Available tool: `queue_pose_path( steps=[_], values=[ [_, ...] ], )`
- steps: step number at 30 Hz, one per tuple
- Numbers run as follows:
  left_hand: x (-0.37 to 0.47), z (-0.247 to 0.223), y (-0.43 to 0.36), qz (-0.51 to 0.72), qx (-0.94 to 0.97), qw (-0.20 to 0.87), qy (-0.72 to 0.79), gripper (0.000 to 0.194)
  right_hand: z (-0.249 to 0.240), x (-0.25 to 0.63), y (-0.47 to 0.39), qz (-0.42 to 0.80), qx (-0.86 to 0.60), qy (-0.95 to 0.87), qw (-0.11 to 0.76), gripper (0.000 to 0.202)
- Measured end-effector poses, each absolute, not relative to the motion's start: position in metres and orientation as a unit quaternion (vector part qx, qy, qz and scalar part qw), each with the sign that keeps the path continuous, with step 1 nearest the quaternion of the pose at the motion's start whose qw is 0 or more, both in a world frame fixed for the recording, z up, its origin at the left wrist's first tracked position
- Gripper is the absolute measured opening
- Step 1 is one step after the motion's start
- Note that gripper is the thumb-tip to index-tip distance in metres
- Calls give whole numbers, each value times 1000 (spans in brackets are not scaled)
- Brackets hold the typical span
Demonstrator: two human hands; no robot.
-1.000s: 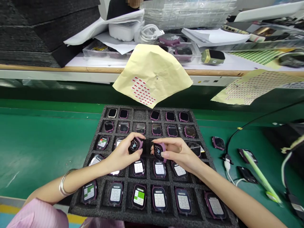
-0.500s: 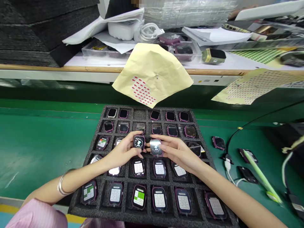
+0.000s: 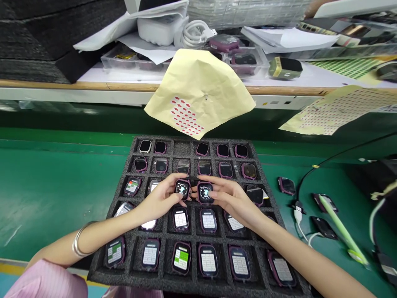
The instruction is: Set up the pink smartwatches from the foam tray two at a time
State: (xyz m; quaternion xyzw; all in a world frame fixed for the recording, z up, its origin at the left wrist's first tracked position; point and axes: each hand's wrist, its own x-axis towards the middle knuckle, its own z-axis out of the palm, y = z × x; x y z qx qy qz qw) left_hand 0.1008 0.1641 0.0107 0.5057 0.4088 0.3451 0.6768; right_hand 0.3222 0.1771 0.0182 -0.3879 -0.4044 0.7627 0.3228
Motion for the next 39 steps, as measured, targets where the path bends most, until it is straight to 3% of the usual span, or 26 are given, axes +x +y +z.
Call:
queue_pose_path(
  steps=[11,21,27,39],
  values=[
    [101,8,163,350,512,673,403,41,18,322,175,746,-386,-436,323,46],
    [99,5,161,342,589,579,449,30,19,321,176,782,-331,-436,299,48],
    [98,14,160,305,652,536,442,34,17,324,179,772,-316,-459,305,37],
    [100,16,159,322,677,495,438,35,19,324,179,773,-323,-449,311,37]
  ],
)
